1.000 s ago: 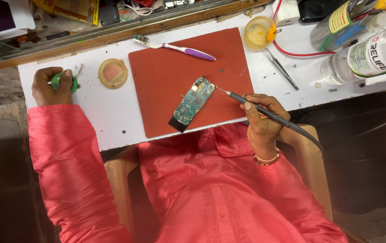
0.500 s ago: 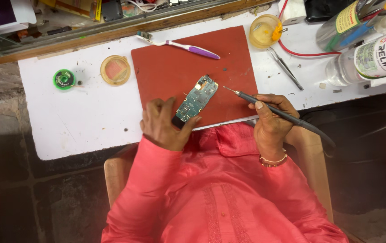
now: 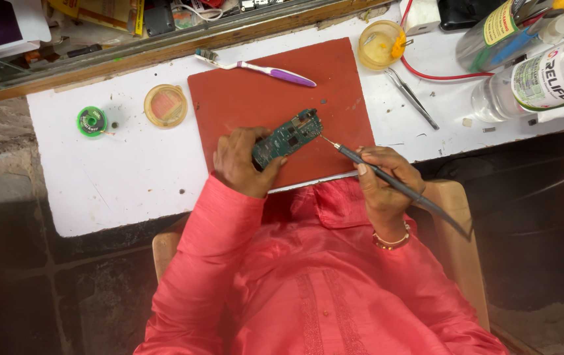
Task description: The person uses a soldering iron and solder wire to rework a small green circuit board on a red mat. They repeatedly apply solder to specific points, reposition the board, and feed solder from a spool while maintaining steady hand control.
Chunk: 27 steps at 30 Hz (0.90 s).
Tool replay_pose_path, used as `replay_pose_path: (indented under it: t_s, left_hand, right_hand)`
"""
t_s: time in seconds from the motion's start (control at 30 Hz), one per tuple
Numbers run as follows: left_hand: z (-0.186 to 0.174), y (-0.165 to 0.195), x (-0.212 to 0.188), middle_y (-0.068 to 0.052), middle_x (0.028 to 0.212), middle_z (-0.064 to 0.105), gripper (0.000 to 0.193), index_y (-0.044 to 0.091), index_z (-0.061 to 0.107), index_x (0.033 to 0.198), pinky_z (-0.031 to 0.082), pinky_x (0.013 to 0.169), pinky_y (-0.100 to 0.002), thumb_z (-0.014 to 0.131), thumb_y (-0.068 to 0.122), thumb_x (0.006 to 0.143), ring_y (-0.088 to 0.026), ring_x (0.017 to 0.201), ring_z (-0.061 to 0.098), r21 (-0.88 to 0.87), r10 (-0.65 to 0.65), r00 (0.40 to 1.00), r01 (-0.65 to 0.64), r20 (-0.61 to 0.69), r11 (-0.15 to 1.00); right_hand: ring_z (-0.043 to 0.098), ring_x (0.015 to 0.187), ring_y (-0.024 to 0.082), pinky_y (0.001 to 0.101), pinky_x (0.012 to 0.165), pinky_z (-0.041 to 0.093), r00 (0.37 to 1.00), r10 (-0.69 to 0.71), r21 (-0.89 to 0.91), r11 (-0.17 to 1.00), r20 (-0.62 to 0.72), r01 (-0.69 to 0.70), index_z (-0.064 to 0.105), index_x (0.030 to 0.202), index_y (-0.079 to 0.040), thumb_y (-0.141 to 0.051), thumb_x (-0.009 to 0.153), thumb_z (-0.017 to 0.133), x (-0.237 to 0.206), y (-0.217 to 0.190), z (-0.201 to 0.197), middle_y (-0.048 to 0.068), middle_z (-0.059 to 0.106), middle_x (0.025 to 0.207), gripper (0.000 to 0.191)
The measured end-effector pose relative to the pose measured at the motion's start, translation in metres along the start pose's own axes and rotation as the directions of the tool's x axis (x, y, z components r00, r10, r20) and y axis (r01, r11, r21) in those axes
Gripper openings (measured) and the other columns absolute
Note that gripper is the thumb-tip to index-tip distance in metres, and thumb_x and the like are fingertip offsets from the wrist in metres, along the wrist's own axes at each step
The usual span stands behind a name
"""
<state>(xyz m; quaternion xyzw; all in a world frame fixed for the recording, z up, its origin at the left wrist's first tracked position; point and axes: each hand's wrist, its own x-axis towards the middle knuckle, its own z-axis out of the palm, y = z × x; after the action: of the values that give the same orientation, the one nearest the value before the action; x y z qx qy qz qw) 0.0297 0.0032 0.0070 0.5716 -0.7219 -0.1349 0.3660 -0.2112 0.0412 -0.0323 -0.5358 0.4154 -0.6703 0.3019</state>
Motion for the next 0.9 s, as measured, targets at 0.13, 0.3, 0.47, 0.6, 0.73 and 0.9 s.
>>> replay_pose_path:
  t_s: [0.13,0.3,0.47,0.6,0.73,0.9]
  left_hand:
    - [-0.004,-0.010,0.011,-0.005,0.112,0.069,0.052,0.011,0.069,0.116,0.050,0.090,-0.043,0.092,0.017,0.069,-0.029,0.099,0.059,-0.023,0.084,0.996,-0.083,0.042,0.996]
    - [-0.004,-0.017,0.016,-0.004,0.114,0.068,0.053,0.013,0.071,0.118,0.048,0.090,-0.042,0.092,0.018,0.070,-0.027,0.101,0.059,-0.029,0.083,0.994,-0.082,0.064,0.996]
    - [-0.004,-0.017,0.014,-0.004,0.113,0.067,0.053,0.013,0.070,0.120,0.047,0.090,-0.042,0.092,0.019,0.072,-0.026,0.102,0.061,-0.055,0.084,0.993,-0.080,0.081,0.995]
    - [-0.005,-0.017,0.014,-0.007,0.112,0.066,0.054,0.010,0.069,0.123,0.049,0.090,-0.042,0.090,0.017,0.074,-0.027,0.103,0.065,-0.105,0.094,0.992,-0.085,0.088,0.991]
    - [-0.004,-0.017,0.014,-0.010,0.111,0.064,0.053,0.007,0.068,0.124,0.051,0.092,-0.042,0.089,0.014,0.076,-0.028,0.102,0.065,-0.152,0.112,0.990,-0.098,0.084,0.984]
    - [-0.004,-0.018,0.013,-0.011,0.111,0.063,0.054,0.007,0.069,0.125,0.051,0.090,-0.042,0.089,0.013,0.075,-0.029,0.101,0.064,-0.146,0.100,0.990,-0.085,0.097,0.986]
  right_hand:
    - [0.072,0.101,0.024,0.0316,0.091,0.060,0.994,-0.113,-0.126,0.986,0.014,0.113,0.066,0.105,0.003,0.004,0.094,0.074,0.001,0.000,0.003,0.016,0.072,0.103,0.014]
    - [0.073,0.100,0.025,0.0361,0.094,0.061,0.982,-0.183,-0.255,0.949,0.039,0.187,0.068,0.102,0.000,0.000,0.092,0.077,0.002,-0.001,0.008,0.013,0.073,0.097,0.013]
    - [0.075,0.095,0.026,0.0346,0.090,0.060,0.972,-0.231,-0.312,0.921,0.049,0.235,0.070,0.099,-0.001,-0.001,0.090,0.078,0.004,-0.001,0.013,0.010,0.074,0.091,0.012]
    - [0.075,0.093,0.026,0.0348,0.089,0.060,0.964,-0.262,-0.323,0.908,0.055,0.265,0.071,0.098,0.000,-0.001,0.089,0.077,0.006,-0.001,0.015,0.010,0.075,0.089,0.011]
    - [0.075,0.094,0.026,0.0348,0.088,0.060,0.967,-0.249,-0.356,0.899,0.062,0.254,0.071,0.097,-0.001,0.000,0.087,0.078,0.006,-0.002,0.016,0.011,0.074,0.089,0.012]
    - [0.075,0.094,0.026,0.0335,0.087,0.060,0.972,-0.228,-0.367,0.901,0.052,0.231,0.071,0.098,-0.001,0.000,0.087,0.078,0.006,-0.004,0.017,0.012,0.075,0.092,0.012]
